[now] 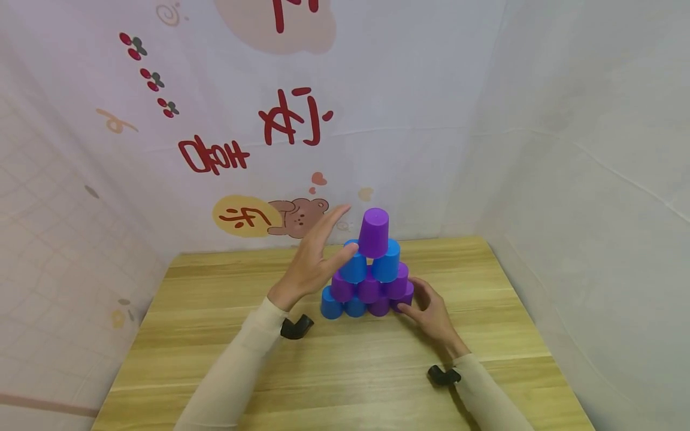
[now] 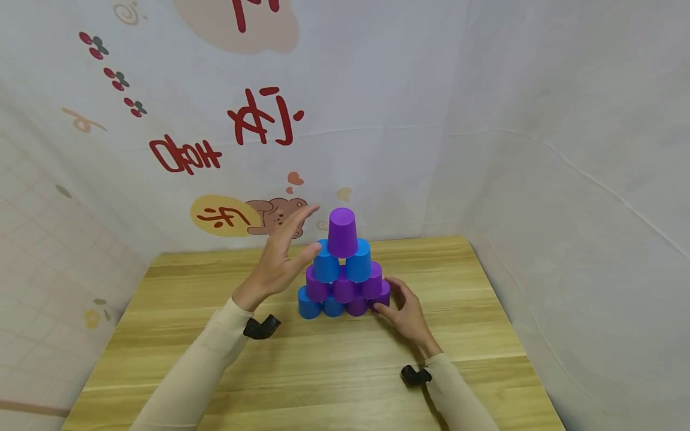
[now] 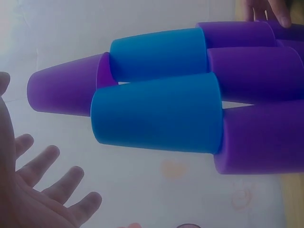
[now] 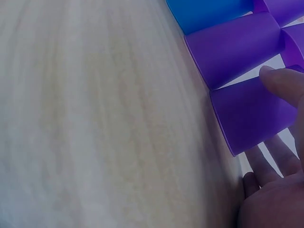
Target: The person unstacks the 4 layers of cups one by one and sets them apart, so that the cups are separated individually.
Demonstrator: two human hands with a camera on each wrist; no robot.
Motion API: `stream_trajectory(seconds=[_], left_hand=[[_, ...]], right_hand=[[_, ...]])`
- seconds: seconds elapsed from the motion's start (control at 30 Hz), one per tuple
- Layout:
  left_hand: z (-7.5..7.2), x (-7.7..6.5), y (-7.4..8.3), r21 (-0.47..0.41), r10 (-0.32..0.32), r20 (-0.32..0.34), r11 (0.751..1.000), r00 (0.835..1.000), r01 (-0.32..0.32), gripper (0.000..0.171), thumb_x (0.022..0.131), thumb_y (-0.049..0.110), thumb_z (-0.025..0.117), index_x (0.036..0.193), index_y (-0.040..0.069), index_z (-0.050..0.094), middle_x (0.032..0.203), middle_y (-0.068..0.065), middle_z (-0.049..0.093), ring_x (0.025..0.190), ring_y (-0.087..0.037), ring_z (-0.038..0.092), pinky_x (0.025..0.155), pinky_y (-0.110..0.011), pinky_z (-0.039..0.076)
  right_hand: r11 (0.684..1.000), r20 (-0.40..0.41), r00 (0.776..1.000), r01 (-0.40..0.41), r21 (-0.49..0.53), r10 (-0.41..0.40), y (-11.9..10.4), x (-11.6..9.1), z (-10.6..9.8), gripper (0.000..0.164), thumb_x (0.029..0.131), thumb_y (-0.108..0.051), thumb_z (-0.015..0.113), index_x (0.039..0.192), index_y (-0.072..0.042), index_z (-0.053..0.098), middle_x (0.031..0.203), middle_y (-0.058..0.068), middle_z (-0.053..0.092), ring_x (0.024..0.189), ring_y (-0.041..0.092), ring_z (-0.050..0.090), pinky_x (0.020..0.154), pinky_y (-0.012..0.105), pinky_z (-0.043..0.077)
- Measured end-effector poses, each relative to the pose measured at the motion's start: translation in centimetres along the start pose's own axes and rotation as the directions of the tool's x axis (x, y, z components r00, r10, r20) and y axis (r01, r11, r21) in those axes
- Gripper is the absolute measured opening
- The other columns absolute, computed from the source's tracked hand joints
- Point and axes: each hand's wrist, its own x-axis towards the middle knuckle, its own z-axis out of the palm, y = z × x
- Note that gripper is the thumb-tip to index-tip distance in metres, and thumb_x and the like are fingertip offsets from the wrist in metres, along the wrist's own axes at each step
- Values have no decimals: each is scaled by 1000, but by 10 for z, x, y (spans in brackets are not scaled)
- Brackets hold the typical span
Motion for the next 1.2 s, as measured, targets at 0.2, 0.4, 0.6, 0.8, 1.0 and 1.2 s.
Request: stream_trajectory(seconds=[0.2, 0.4, 0.6, 0.8, 1.0, 1.2], left_hand=[[3, 9, 6, -12, -38, 19, 999, 999, 38, 77, 108, 59, 61, 176, 32, 38, 182, 6, 42, 171, -23, 38, 138, -70, 35], [7, 18, 11, -34, -45, 42, 998, 998, 47, 79, 105, 51, 69, 175, 32, 39, 181, 7, 44, 168, -25, 44, 134, -68, 41], [13, 24, 13, -64, -16, 38, 998, 999, 19, 80, 104, 43, 76, 175, 34, 41, 177, 6, 50, 160, -26, 56, 129, -58, 52], [19, 29, 15, -57, -4, 19, 998, 1000, 5, 80, 102, 35, 80, 174, 25, 44, 172, -2, 57, 154, -26, 61, 128, -56, 54], [23, 31, 15, -46, 6, 5, 999, 1000, -6, 76, 102, 30, 82, 170, 17, 49, 166, -6, 63, 151, -28, 64, 124, -55, 57], [23, 32, 15, -44, 26, -4, 999, 1000, -26, 70, 102, 25, 82, 166, 12, 54, 159, -8, 69, 145, -27, 68, 120, -52, 60]], right_hand=[[1000, -29, 999, -26, -13, 26, 2, 0, 0, 68, 93, 4, 88, 155, -1, 60, 157, 29, 63, 141, -11, 59, 124, 7, 42], [999, -26, 998, -50, 0, 50, 1, -1, 1, 63, 94, 3, 88, 151, 0, 62, 154, 29, 66, 138, -9, 61, 122, 8, 45], [997, -32, 997, -75, -13, 74, 2, -1, 0, 63, 94, 1, 89, 151, -2, 63, 155, 27, 66, 138, -9, 62, 121, 8, 46], [995, -39, 995, -91, -34, 89, 2, -1, 0, 63, 94, -2, 90, 152, -5, 64, 154, 24, 68, 137, -11, 61, 120, 7, 45], [995, -40, 996, -88, -54, 86, 4, -1, 0, 62, 96, -4, 89, 152, -6, 64, 153, 24, 69, 137, -8, 62, 121, 7, 45], [992, -38, 996, -87, -88, 84, 5, -2, 0, 61, 97, -7, 88, 153, -8, 64, 154, 21, 69, 140, -7, 59, 121, 6, 42]])
